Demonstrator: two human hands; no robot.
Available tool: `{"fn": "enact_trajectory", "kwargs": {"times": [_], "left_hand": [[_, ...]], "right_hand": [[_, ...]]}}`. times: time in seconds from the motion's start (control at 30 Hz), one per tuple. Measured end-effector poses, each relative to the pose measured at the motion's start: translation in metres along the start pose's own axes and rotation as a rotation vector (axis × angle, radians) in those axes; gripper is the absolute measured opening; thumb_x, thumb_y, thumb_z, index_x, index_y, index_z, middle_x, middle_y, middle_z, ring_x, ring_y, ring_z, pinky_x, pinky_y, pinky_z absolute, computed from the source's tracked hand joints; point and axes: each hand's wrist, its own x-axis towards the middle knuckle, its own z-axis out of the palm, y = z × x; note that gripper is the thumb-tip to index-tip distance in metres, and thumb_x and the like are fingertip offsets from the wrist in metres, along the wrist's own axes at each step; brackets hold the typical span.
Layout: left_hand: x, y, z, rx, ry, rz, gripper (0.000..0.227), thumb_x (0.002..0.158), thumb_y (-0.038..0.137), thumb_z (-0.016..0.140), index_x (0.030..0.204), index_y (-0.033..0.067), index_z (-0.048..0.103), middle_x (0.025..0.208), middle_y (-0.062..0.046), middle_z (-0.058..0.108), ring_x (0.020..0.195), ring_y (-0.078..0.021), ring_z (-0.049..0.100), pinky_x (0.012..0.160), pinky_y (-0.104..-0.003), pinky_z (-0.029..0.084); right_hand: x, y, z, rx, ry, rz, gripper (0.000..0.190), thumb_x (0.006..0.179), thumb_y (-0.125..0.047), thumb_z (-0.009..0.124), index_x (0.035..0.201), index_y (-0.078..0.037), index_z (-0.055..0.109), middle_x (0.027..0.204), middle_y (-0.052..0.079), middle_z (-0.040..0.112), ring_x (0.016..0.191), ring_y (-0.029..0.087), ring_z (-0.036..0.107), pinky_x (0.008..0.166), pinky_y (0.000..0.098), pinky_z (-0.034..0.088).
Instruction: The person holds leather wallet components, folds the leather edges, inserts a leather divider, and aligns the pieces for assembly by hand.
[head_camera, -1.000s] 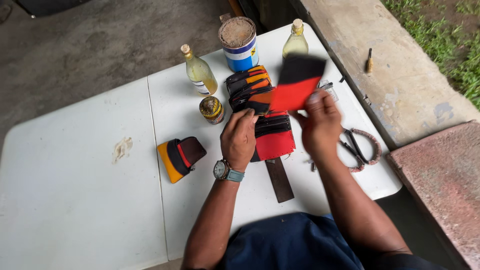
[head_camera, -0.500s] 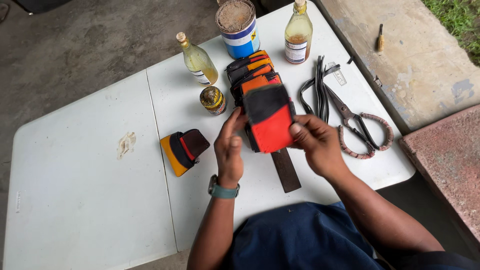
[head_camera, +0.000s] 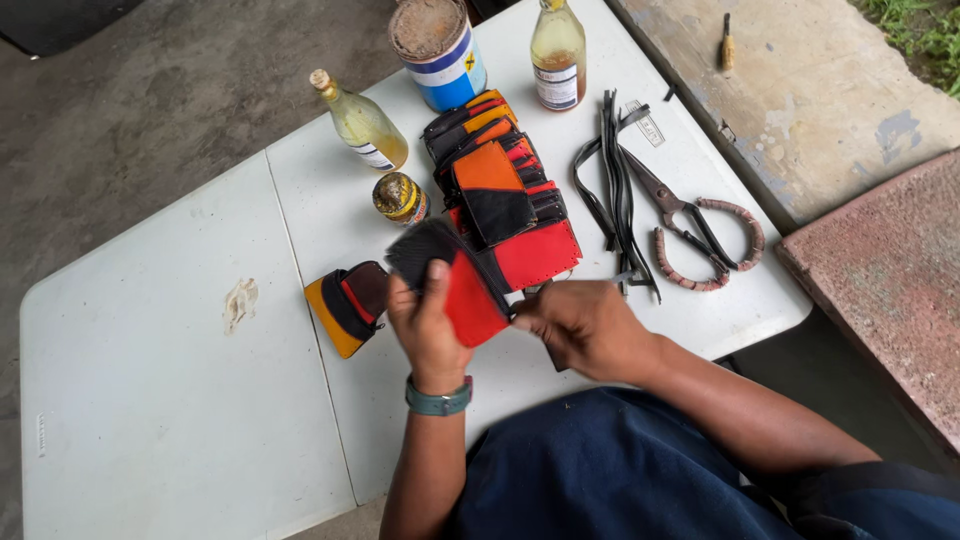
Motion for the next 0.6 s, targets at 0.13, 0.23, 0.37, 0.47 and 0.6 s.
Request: {"fn": "enact_trajectory", "kwargs": {"times": [0.13,0.23,0.37,0.47,0.6], "left_hand": [[-0.007,0.004,-0.010,0.081,-0.022,0.022,0.021,0.101,0.008,0.068,0.119,0.0001,0.064,0.115,-0.006,0.071,0.105,-0.0121,0.065,0.098,-0.031,0.054],[-0.013,0.007,-0.027,0.150,-0.018,0.033,0.017,0.104,0.006,0.069,0.119,0.0001,0.065,0.114,-0.006,0.070,0.102,-0.0112,0.063,0.097,-0.029,0.052],[-0.013,0.010,-0.033,0.137,0.010,0.011,0.016,0.103,0.006,0.068,0.118,0.0000,0.066,0.112,-0.005,0.071,0.102,-0.0112,0.063,0.096,-0.029,0.053],[-0.018,0.013,-0.032,0.136,0.018,-0.006,0.017,0.102,0.006,0.067,0.119,0.0002,0.066,0.112,-0.005,0.071,0.103,-0.0114,0.064,0.097,-0.029,0.053],[-0.021,0.011,-0.027,0.072,0.005,-0.052,0.025,0.101,0.005,0.068,0.125,0.0006,0.062,0.116,-0.006,0.069,0.106,-0.0120,0.063,0.100,-0.030,0.052]], "right_hand": [[-0.003,0.013,-0.018,-0.222,-0.027,0.009,0.030,0.084,-0.034,0.078,0.102,-0.011,0.072,0.084,0.009,0.070,0.077,0.030,0.070,0.061,0.0416,0.053],[0.006,0.054,-0.066,-0.612,0.210,0.111,0.046,0.091,-0.033,0.074,0.129,-0.009,0.066,0.112,0.015,0.068,0.103,0.038,0.064,0.083,0.0475,0.053],[0.011,0.086,-0.082,-1.012,0.085,0.541,0.047,0.094,-0.040,0.068,0.134,-0.015,0.065,0.119,0.016,0.065,0.107,0.038,0.061,0.088,0.0516,0.048],[-0.003,0.084,-0.060,-0.960,-0.048,0.676,0.044,0.097,-0.044,0.064,0.132,-0.017,0.066,0.122,0.013,0.065,0.111,0.035,0.061,0.093,0.0481,0.049],[-0.010,0.058,-0.049,-0.808,0.079,0.429,0.057,0.089,-0.045,0.074,0.134,-0.011,0.064,0.121,0.014,0.066,0.105,0.036,0.063,0.087,0.0485,0.052]]}}
